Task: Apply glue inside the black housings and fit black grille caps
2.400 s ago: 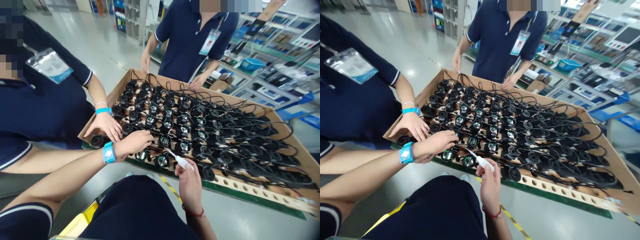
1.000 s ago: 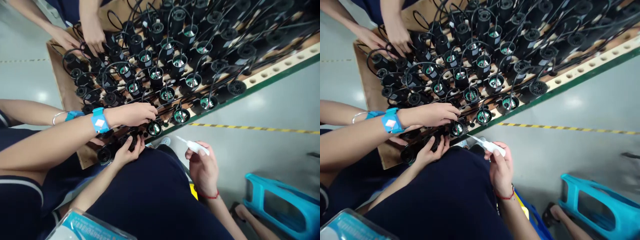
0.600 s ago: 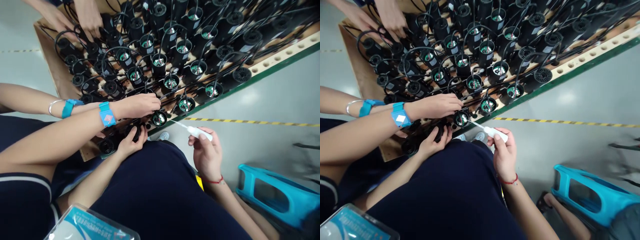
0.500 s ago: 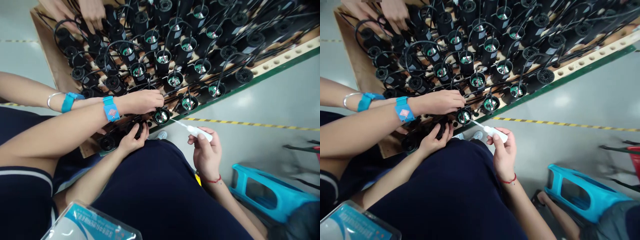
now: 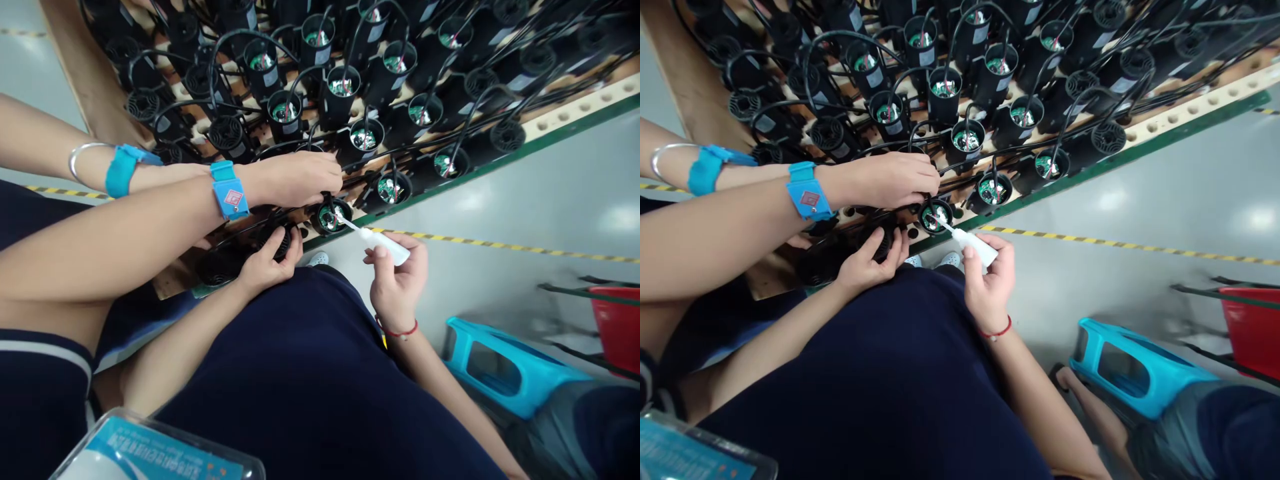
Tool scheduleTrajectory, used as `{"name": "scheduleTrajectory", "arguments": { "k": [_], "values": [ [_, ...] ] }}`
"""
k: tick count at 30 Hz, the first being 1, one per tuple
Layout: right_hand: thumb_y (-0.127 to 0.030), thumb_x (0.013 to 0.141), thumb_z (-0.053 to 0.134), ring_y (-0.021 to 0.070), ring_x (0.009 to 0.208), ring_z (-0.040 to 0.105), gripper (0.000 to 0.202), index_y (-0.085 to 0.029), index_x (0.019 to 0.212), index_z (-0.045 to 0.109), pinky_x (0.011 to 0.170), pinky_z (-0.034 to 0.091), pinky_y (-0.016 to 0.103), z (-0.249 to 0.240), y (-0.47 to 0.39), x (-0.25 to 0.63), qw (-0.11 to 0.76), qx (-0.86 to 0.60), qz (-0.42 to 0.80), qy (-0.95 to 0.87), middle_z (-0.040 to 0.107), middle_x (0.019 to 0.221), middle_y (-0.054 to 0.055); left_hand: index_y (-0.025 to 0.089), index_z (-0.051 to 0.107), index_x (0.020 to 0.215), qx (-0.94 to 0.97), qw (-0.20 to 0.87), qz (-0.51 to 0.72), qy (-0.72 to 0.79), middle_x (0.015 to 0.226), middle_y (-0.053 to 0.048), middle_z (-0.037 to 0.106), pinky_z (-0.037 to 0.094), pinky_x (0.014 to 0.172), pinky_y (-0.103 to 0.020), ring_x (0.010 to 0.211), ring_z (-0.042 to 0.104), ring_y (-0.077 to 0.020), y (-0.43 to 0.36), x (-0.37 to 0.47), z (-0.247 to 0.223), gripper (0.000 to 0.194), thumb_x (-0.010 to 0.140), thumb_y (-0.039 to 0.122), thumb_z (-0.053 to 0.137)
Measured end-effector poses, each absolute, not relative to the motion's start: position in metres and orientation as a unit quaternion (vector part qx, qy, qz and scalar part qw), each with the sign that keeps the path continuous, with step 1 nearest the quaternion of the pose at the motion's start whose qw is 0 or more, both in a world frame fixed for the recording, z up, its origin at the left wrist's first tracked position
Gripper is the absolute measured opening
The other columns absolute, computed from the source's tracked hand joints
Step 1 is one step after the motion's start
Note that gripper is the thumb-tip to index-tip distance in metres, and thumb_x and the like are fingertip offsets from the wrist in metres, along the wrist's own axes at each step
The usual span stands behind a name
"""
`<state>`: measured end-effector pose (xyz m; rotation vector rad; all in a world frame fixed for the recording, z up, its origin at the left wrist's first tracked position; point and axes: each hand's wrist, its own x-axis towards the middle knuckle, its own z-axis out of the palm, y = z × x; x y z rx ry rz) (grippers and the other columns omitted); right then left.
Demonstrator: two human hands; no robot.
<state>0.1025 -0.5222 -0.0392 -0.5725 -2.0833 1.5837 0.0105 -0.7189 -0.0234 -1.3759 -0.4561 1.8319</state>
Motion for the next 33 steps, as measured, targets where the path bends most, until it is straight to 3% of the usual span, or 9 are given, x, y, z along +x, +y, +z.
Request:
{"name": "scheduleTrajectory", "arguments": {
  "k": [5,10,19,29,33],
  "values": [
    [-0.033,0.086,0.06,0.0178,0.078,0.064,0.023,-0.023,0.105,0.053,0.065,0.051,0.033,-0.042,-0.525,0.099,0.248,-0.151,0.438,-0.851,0.063,0.094,0.004,0.012,0.057,0.119,-0.547,0.395,0.719,-0.168,0.109,-0.012,0.062,0.062,0.081,-0.024,0.092,0.07,-0.0171,-0.719,0.009,-0.022,0.034,0.088,0.027,0.06],
    [-0.036,0.086,0.058,0.0187,0.074,0.063,0.023,-0.024,0.105,0.051,0.062,0.051,0.033,-0.039,-0.526,0.092,0.281,-0.115,0.348,-0.887,0.063,0.09,0.004,0.012,0.059,0.116,-0.553,0.395,0.708,-0.195,0.11,-0.012,0.062,0.061,0.084,-0.025,0.095,0.07,-0.0175,-0.72,0.009,-0.024,0.034,0.085,0.025,0.064],
    [-0.037,0.087,0.057,0.0243,0.086,0.065,0.026,-0.026,0.109,0.05,0.074,0.052,0.041,-0.044,-0.527,0.089,0.27,-0.093,0.323,-0.902,0.064,0.095,0.007,0.012,0.057,0.12,-0.551,0.395,0.714,-0.173,0.11,-0.013,0.062,0.061,0.082,-0.026,0.093,0.07,-0.0177,-0.719,0.009,-0.024,0.036,0.087,0.027,0.061],
    [-0.031,0.083,0.062,0.025,0.085,0.063,0.032,-0.022,0.111,0.053,0.074,0.05,0.041,-0.054,-0.526,0.086,0.31,-0.018,0.265,-0.913,0.063,0.092,0.007,0.012,0.058,0.119,-0.541,0.395,0.725,-0.16,0.11,-0.011,0.063,0.061,0.082,-0.024,0.093,0.07,-0.0172,-0.719,0.009,-0.024,0.035,0.088,0.027,0.059],
    [-0.038,0.081,0.065,0.0239,0.083,0.064,0.03,-0.021,0.105,0.056,0.074,0.051,0.041,-0.056,-0.527,0.085,0.296,-0.047,0.295,-0.907,0.065,0.09,0.006,0.012,0.058,0.119,-0.542,0.396,0.725,-0.158,0.109,-0.011,0.063,0.061,0.082,-0.023,0.093,0.07,-0.0165,-0.718,0.009,-0.023,0.034,0.088,0.028,0.059]
  ]
}}
